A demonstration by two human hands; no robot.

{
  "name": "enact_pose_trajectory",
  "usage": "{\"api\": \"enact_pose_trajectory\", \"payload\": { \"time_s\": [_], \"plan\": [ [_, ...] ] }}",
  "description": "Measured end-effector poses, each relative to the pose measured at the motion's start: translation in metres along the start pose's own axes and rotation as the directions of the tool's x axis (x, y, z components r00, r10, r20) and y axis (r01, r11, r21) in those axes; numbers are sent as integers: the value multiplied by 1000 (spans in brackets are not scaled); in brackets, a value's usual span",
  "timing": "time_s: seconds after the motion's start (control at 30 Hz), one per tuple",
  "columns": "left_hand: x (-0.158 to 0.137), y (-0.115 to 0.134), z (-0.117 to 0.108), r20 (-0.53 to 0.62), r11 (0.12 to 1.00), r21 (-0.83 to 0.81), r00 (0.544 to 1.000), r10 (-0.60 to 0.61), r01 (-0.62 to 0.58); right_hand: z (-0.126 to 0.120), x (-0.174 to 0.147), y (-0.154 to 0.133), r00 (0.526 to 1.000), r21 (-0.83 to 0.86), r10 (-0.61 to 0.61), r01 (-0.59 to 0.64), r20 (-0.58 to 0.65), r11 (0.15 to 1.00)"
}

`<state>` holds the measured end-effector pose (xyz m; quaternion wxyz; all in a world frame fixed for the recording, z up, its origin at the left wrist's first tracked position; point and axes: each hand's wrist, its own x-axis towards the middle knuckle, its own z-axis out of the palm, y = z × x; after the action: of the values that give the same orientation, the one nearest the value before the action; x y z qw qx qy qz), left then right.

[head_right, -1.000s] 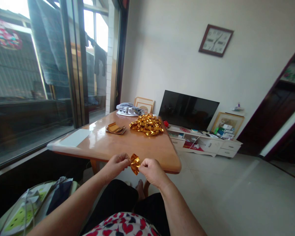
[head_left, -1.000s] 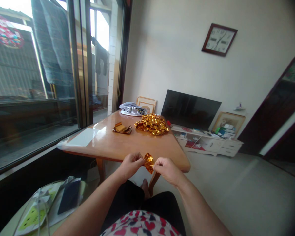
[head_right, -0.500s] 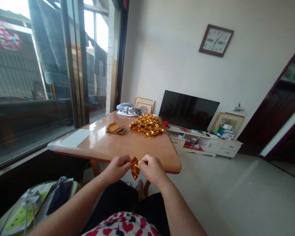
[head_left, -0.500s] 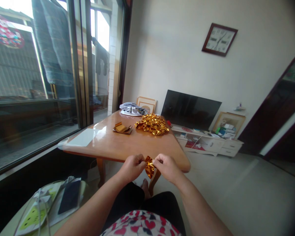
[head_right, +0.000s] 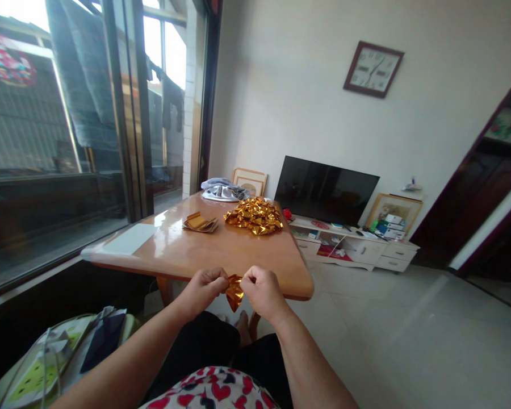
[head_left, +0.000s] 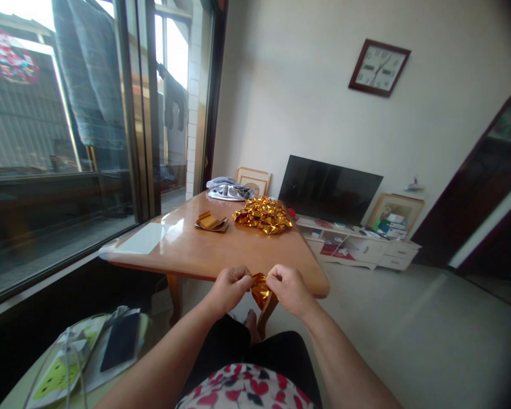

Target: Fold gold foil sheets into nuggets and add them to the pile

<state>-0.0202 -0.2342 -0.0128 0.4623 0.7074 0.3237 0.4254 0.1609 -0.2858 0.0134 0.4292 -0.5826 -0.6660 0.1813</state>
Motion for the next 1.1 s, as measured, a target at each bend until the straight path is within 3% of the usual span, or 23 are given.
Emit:
{"api": "enact_pose_trajectory", "payload": {
  "time_s": [0.13,0.27,0.43,0.6,0.83,1.1],
  "plan": [
    [0,-1,4,13,980,-179,997,-81,82,3,1,4,998,123,63,-64,8,990],
    [7,-9,3,-48,975,-188,991,-126,115,4,8,10,992,217,118,-123,34,968],
    [25,-25,-2,-241,941,-300,942,-234,157,7,20,22,991,188,130,-122,-35,975],
    [41,-40,-2,-257,852,-497,909,-327,165,21,27,36,995,166,100,-94,-29,982],
    [61,-46,4,-270,847,-522,923,-275,100,40,45,40,997,114,74,-74,2,991],
    [84,-57,6,-278,941,-337,955,-103,3,45,75,52,984,-27,73,-78,-164,997]
  ]
}}
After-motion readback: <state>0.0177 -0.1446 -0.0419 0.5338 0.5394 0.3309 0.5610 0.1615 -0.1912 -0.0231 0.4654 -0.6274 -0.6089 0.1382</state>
